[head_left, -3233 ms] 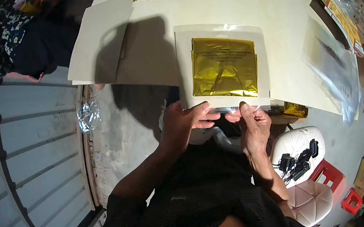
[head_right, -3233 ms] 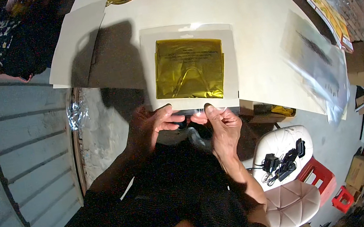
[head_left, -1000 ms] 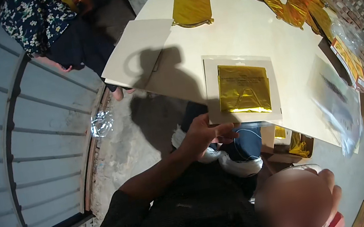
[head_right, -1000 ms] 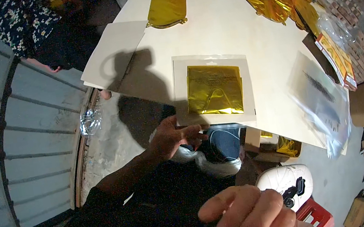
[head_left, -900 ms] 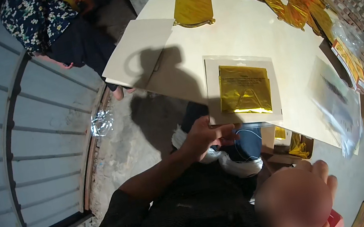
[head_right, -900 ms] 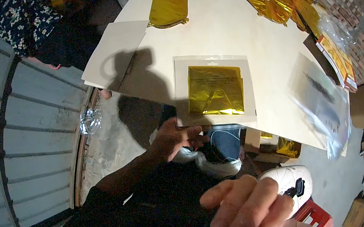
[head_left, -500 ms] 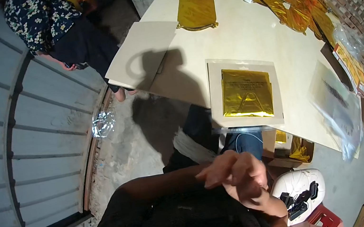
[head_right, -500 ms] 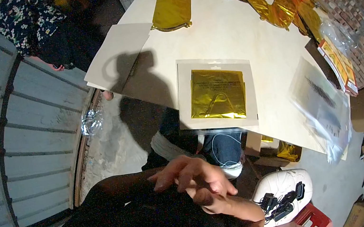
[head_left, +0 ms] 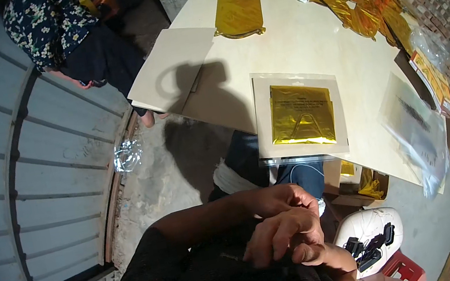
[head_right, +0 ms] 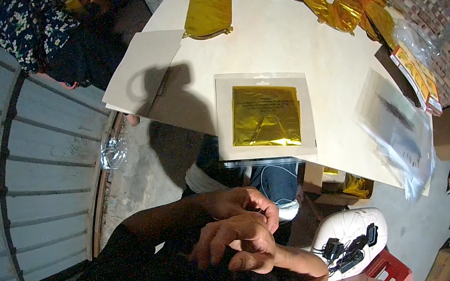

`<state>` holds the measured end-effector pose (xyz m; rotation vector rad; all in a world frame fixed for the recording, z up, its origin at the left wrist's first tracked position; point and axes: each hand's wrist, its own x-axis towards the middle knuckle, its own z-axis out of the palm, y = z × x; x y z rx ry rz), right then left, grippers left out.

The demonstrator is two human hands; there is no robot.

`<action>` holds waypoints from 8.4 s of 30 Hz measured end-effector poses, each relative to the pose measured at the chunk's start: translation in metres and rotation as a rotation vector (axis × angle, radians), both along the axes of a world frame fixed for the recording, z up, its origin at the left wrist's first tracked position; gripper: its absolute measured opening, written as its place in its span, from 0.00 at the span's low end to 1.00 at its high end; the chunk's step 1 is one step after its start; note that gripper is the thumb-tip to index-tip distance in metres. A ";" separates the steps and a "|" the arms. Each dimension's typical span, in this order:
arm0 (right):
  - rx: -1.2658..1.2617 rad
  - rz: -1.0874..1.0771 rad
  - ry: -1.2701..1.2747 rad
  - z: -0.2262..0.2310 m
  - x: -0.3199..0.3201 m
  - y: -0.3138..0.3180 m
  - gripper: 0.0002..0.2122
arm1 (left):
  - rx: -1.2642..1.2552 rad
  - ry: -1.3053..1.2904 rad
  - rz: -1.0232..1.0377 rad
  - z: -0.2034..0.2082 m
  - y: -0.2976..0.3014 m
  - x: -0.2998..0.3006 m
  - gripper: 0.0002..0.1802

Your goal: Unfolding and flattening star-shaped gold foil balloons on a workstation table.

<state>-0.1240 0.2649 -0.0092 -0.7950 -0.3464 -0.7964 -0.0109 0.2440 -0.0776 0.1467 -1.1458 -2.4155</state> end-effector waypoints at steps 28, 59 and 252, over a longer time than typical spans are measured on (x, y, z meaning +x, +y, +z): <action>-0.134 0.007 0.156 0.003 -0.016 -0.007 0.09 | -0.056 -0.085 0.002 0.023 -0.002 0.003 0.25; 0.579 -0.899 1.136 -0.049 -0.069 -0.054 0.18 | -1.002 -1.341 1.230 0.039 -0.147 0.115 0.24; -0.977 -1.609 1.800 -0.048 -0.073 -0.086 0.25 | -1.540 -1.015 0.755 0.036 -0.150 0.066 0.46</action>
